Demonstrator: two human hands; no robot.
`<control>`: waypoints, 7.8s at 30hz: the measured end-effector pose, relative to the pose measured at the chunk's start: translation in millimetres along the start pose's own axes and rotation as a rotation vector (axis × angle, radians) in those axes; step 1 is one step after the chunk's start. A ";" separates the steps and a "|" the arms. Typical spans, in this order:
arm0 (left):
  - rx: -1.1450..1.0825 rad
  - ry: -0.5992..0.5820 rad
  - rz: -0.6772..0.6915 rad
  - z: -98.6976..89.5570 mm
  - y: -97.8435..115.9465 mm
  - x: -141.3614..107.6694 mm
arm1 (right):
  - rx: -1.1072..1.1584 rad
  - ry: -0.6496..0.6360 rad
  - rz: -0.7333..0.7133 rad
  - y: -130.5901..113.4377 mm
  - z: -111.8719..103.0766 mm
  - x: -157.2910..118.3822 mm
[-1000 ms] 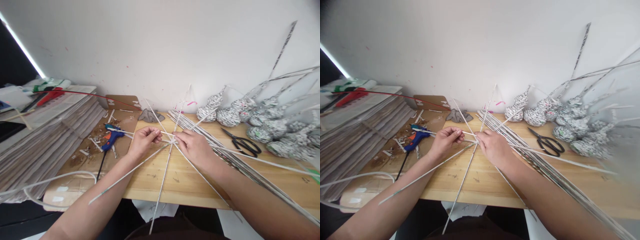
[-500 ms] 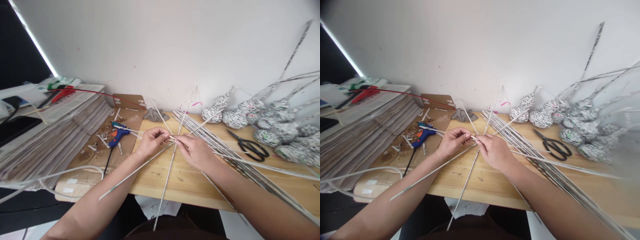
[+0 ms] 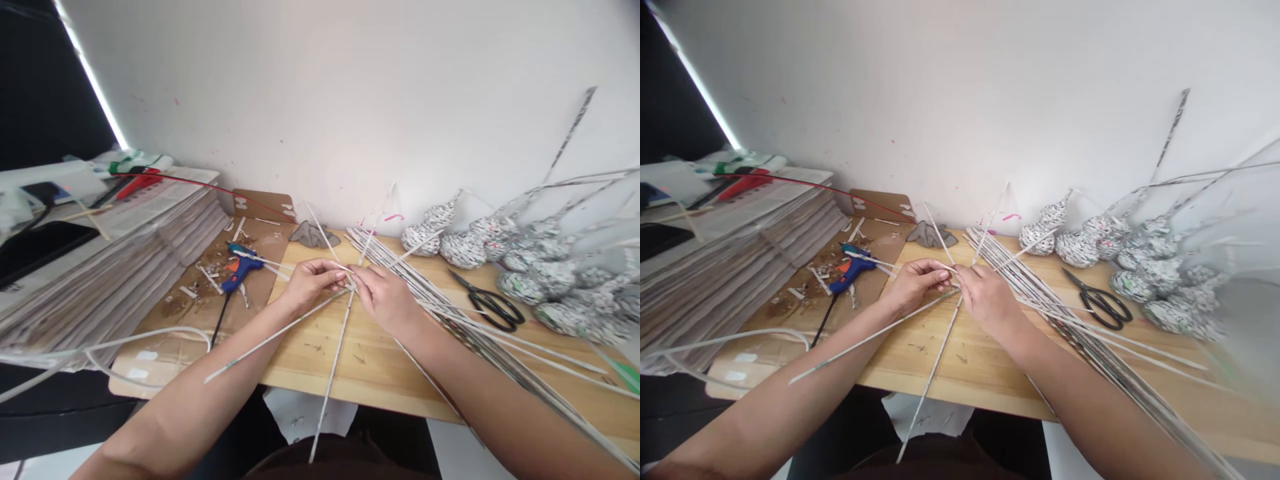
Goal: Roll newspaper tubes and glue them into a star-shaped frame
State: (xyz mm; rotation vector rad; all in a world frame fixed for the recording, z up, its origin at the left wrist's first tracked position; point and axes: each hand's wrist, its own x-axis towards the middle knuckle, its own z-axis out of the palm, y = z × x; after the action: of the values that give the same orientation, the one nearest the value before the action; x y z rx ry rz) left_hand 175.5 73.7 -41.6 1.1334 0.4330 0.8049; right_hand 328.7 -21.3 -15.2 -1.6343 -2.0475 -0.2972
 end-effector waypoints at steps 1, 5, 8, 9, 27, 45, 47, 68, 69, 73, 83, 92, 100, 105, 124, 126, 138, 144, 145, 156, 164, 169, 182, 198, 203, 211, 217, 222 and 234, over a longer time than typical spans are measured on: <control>0.010 0.008 0.012 0.3 0.4 -0.4 | -0.016 -0.009 -0.008 -1.6 0.4 0.8; 0.025 0.039 0.037 0.2 3.0 -1.2 | -0.039 -0.016 -0.018 -6.4 1.4 4.2; -0.004 0.046 0.038 -0.4 5.8 -1.7 | -0.039 -0.012 -0.005 -7.9 1.1 7.5; -0.016 0.047 0.040 -0.7 6.7 -1.7 | -0.026 -0.017 0.003 -8.3 0.5 9.0; -0.074 0.137 0.043 -5.2 8.6 1.5 | 0.249 -0.209 0.174 -9.1 -20.7 29.6; 1.001 0.104 0.287 -6.8 -4.0 -1.3 | -0.126 -0.354 0.196 24.2 -9.3 16.2; 1.044 0.073 0.334 -8.9 -5.4 -1.2 | -0.174 -0.374 0.211 27.3 -7.9 15.1; 1.246 -0.159 0.417 -7.1 -7.6 -5.2 | -0.242 -0.459 0.169 41.2 -3.3 9.9; 1.249 -0.163 0.422 -6.6 -7.2 -5.6 | -0.240 -0.463 0.168 41.5 -2.9 9.9; 1.261 -0.174 0.428 -5.5 -7.0 -6.4 | -0.240 -0.465 0.176 39.9 -5.8 11.7; 1.274 -0.134 0.416 -2.1 -8.0 -7.7 | -0.203 -0.438 0.214 34.7 -5.9 14.4; 1.330 -0.176 0.335 2.8 -1.5 -15.1 | -0.102 -0.478 0.238 29.1 4.3 13.9; 1.447 -0.293 0.304 -10.9 12.7 -36.4 | 0.002 -0.494 0.181 22.7 4.4 13.5; 1.476 -0.222 0.385 -5.1 3.5 -43.3 | 0.025 -0.473 0.216 24.4 -14.6 15.0; 1.507 -0.153 0.469 4.7 -7.8 -49.8 | -0.108 -0.522 0.187 11.8 -20.3 8.6; 1.505 -0.145 0.468 5.2 -7.7 -49.3 | -0.097 -0.535 0.189 14.6 -18.0 9.0; 1.529 -0.136 0.456 6.7 -8.8 -44.4 | -0.044 -0.559 0.209 18.2 -11.4 11.2; 1.569 -0.109 0.462 8.4 -13.4 -40.5 | -0.046 -0.568 0.220 18.5 -9.7 10.7; 1.576 -0.101 0.462 8.8 -14.0 -40.0 | -0.046 -0.573 0.223 18.4 -10.0 10.8; 1.696 -0.070 0.433 10.3 -19.5 -38.7 | -0.019 -0.565 0.231 17.7 -11.8 10.2; 1.729 -0.041 0.374 16.5 -18.8 -41.3 | 0.019 -0.538 0.160 13.9 -14.1 11.1; 1.779 -0.047 0.340 22.2 -12.9 -45.0 | 0.032 -0.486 0.119 14.9 -6.0 12.3; 1.630 0.051 0.330 -3.6 18.3 -60.3 | -0.001 -0.475 0.085 19.8 9.6 10.9; 1.951 0.646 -0.428 -82.4 75.0 -85.6 | 0.013 -0.471 0.085 17.9 12.2 10.2; 2.050 0.762 -0.360 -76.6 96.7 -86.0 | 0.031 -0.472 0.080 19.7 15.3 10.4; 1.980 1.147 -0.122 -48.8 167.7 -110.4 | 0.072 -0.457 0.091 18.8 10.6 8.9; 1.145 0.862 0.221 -13.0 165.7 -107.7 | 0.071 -0.458 0.150 18.6 12.4 10.6; 0.671 0.475 0.151 29.2 85.9 -73.1 | 0.109 -0.476 0.180 14.2 11.2 11.8; 1.194 0.317 0.216 42.5 -22.7 -38.6 | 0.131 -0.488 0.193 13.0 2.4 12.1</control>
State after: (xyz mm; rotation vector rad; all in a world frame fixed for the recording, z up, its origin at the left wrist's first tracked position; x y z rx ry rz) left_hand 186.9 13.5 -49.4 2.1854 1.1553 0.9249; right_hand 338.6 -6.7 -12.8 -1.9422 -2.1604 0.3288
